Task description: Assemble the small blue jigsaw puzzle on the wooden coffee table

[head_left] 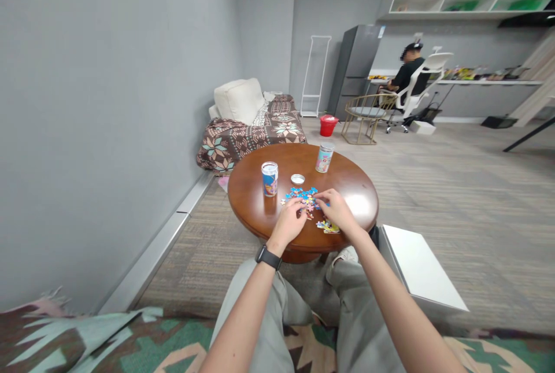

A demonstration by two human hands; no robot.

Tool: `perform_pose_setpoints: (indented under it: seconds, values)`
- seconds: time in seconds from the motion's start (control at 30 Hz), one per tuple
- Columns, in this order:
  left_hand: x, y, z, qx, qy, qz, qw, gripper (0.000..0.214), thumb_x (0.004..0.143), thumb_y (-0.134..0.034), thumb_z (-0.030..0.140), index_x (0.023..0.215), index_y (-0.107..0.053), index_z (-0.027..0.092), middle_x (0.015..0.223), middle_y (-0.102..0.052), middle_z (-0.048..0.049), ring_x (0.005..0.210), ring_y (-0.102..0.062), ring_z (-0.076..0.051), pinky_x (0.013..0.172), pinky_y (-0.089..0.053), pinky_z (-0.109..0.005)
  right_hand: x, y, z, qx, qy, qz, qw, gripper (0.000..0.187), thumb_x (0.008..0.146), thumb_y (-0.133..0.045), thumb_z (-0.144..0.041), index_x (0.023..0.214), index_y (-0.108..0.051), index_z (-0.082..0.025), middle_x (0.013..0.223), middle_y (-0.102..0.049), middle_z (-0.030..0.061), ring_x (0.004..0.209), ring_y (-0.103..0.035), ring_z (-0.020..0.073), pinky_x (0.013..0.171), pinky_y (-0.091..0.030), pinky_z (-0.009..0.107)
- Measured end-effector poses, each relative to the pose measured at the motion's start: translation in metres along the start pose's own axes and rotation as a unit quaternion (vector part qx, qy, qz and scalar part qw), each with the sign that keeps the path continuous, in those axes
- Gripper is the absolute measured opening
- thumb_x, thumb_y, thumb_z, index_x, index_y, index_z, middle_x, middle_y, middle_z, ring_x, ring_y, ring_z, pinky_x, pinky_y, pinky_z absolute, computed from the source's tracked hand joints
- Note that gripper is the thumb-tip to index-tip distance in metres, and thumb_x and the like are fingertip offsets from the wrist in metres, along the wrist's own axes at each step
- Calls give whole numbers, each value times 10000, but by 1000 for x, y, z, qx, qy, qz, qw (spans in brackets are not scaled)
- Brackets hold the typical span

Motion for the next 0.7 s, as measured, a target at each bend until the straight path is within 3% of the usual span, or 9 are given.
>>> perform_pose_setpoints:
  seconds: [0.17,0.3,0.4,0.7]
  values:
    - [0,-4,1,-9,-27,-21,999,217,820,-543,118,948,-710,173,1171,-631,-78,1111,-579,-196,1040,-430,-352,-31,11,-2,-25,13,-37,999,121,777,-634,-278,834,-708,-201,880,-627,49,861,-601,201,830,-460,322]
    - [-3,-13,8,3,-94,-86,992,194,772,-656,194,958,-709,173,1168,-621,-85,1116,-563,-211,1018,-436,-348,-46,10,-14,-78,26,-72,994,96,731,-695,-258,805,-702,-197,877,-621,58,849,-596,213,819,-456,323]
    - [-5,-20,9,28,-129,-120,984,192,776,-690,303,934,-718,198,1159,-622,-78,1131,-543,-228,1037,-409,-384,-47,10,-22,-85,25,-65,994,53,743,-675,-200,794,-683,-189,889,-628,62,888,-592,213,830,-448,310]
    - [0,-17,7,-41,-113,-108,987,194,863,-597,347,853,-694,179,1061,-635,-68,1049,-567,-195,973,-434,-342,-47,13,-24,2,3,-42,999,132,809,-568,-192,873,-683,-204,831,-673,26,840,-611,188,796,-452,283]
Point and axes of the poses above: each hand's wrist, its own x-axis towards the middle knuckle, its own y-axis out of the back of the hand, z = x × y, the point moved 7 cm from there along x, towards the middle knuckle
